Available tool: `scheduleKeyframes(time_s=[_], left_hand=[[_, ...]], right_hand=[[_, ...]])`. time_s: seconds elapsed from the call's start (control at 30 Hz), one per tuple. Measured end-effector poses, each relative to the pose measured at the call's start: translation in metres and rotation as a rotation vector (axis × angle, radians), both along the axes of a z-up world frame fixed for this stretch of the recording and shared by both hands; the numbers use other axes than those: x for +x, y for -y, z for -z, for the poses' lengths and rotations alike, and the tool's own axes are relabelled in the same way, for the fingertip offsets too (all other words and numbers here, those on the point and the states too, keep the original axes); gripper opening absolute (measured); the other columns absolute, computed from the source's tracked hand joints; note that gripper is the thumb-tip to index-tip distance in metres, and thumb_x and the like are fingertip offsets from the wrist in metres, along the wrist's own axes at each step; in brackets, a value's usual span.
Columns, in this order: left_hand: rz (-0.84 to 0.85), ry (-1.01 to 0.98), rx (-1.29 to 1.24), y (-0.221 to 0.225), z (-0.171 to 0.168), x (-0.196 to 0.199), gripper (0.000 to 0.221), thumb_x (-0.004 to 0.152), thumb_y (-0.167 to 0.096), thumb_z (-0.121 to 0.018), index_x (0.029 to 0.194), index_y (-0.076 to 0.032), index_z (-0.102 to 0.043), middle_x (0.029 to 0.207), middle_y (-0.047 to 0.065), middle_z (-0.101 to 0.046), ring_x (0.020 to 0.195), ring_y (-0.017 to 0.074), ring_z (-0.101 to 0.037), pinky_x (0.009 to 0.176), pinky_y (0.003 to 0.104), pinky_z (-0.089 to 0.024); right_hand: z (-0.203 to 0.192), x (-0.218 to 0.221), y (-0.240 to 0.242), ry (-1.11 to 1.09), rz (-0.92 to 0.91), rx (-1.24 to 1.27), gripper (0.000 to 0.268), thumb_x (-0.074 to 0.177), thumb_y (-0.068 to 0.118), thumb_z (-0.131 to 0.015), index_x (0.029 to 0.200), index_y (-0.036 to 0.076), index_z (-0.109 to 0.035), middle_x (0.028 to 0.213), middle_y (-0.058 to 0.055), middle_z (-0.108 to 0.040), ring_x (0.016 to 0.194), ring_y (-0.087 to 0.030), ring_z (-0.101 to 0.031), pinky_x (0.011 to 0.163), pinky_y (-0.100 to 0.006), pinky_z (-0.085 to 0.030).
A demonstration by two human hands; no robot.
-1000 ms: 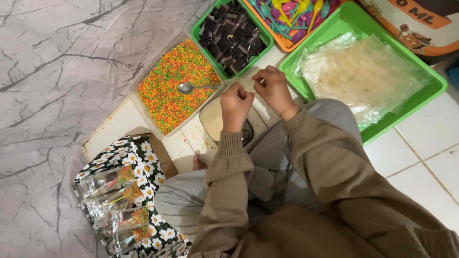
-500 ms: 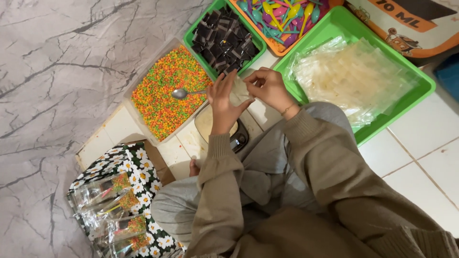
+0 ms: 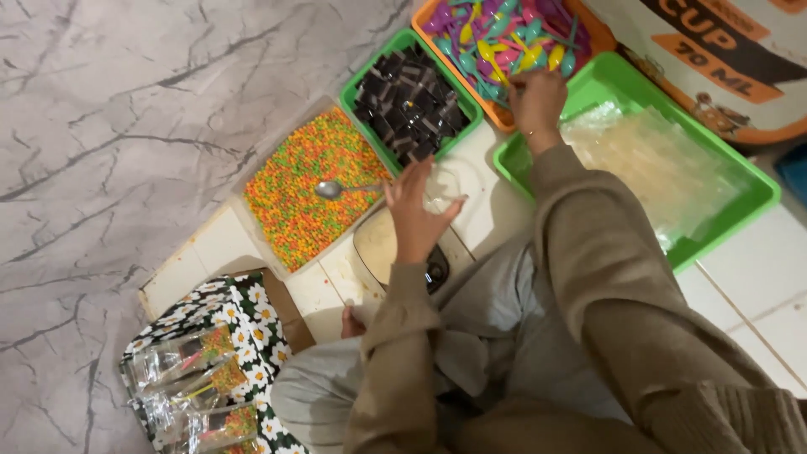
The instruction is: The person is manually packaging colorful sprinkles into small plastic bags, weighing each bag on a digital scale to ensure consistency.
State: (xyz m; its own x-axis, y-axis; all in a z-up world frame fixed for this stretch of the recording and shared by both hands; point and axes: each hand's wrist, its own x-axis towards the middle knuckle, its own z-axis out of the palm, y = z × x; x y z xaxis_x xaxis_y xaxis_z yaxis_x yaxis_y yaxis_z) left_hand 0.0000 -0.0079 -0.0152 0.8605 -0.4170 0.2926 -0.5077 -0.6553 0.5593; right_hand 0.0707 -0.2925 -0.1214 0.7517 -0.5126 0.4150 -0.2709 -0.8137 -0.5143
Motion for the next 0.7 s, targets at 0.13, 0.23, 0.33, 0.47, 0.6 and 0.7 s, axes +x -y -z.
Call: scheduleKeyframes(time_s=[0.13, 0.23, 0.33, 0.47, 0.6, 0.7], left_hand=[[0.008, 0.007, -0.049, 0.003, -0.012, -0.002, 0.084, 0.067, -0.037, -0.091, 0.14, -0.014, -0.057, 0.135, 0.003, -0.066, 0.129, 0.0258, -0.059, 0.123, 0.065, -0.022], [0.007, -0.011, -0.03, 0.002, -0.013, 0.0, 0.085, 0.069, -0.037, -0.09, 0.142, -0.014, -0.054, 0.139, 0.003, -0.063, 0.131, 0.0249, -0.057, 0.123, 0.065, -0.021], [0.003, -0.004, -0.033, 0.004, -0.011, 0.0, 0.085, 0.071, -0.037, -0.09, 0.143, -0.013, -0.053, 0.141, 0.004, -0.062, 0.132, 0.025, -0.056, 0.123, 0.064, -0.021], [-0.018, 0.02, -0.031, 0.008, -0.008, -0.002, 0.087, 0.069, -0.034, -0.09, 0.144, -0.012, -0.052, 0.14, 0.003, -0.062, 0.13, 0.0242, -0.057, 0.124, 0.062, -0.021], [-0.08, 0.088, -0.024, 0.009, -0.004, -0.004, 0.091, 0.067, -0.034, -0.093, 0.144, -0.01, -0.051, 0.14, 0.006, -0.061, 0.128, 0.0255, -0.058, 0.121, 0.064, -0.026], [-0.136, 0.089, 0.0, 0.009, -0.005, -0.004, 0.095, 0.069, -0.04, -0.092, 0.147, -0.009, -0.048, 0.139, 0.01, -0.062, 0.129, 0.027, -0.058, 0.121, 0.062, -0.024]], right_hand=[[0.01, 0.019, -0.005, -0.238, 0.047, -0.045, 0.016, 0.087, 0.027, -0.082, 0.096, 0.014, -0.083, 0.089, -0.011, -0.073, 0.096, -0.03, -0.059, 0.09, -0.047, -0.038], [0.027, 0.028, -0.004, -0.172, 0.118, -0.21, 0.016, 0.085, 0.027, -0.081, 0.096, 0.016, -0.084, 0.085, -0.009, -0.075, 0.094, -0.028, -0.062, 0.09, -0.045, -0.035], [0.026, 0.028, -0.004, -0.206, 0.125, -0.144, 0.012, 0.086, 0.025, -0.079, 0.092, 0.015, -0.082, 0.093, -0.01, -0.074, 0.096, -0.031, -0.056, 0.09, -0.046, -0.033], [0.022, 0.02, 0.007, -0.142, 0.092, -0.015, 0.007, 0.081, 0.016, -0.083, 0.086, 0.015, -0.079, 0.082, -0.005, -0.073, 0.081, -0.028, -0.061, 0.078, -0.042, -0.042], [-0.043, -0.005, 0.009, 0.253, -0.234, 0.389, 0.009, 0.09, -0.001, -0.082, 0.097, -0.005, -0.079, 0.077, -0.007, -0.071, 0.063, -0.014, -0.06, 0.06, -0.025, -0.053], [-0.104, -0.041, 0.008, 0.347, -0.387, 0.608, 0.007, 0.102, 0.0, -0.082, 0.106, -0.005, -0.078, 0.082, -0.003, -0.066, 0.068, -0.009, -0.051, 0.062, -0.021, -0.043]])
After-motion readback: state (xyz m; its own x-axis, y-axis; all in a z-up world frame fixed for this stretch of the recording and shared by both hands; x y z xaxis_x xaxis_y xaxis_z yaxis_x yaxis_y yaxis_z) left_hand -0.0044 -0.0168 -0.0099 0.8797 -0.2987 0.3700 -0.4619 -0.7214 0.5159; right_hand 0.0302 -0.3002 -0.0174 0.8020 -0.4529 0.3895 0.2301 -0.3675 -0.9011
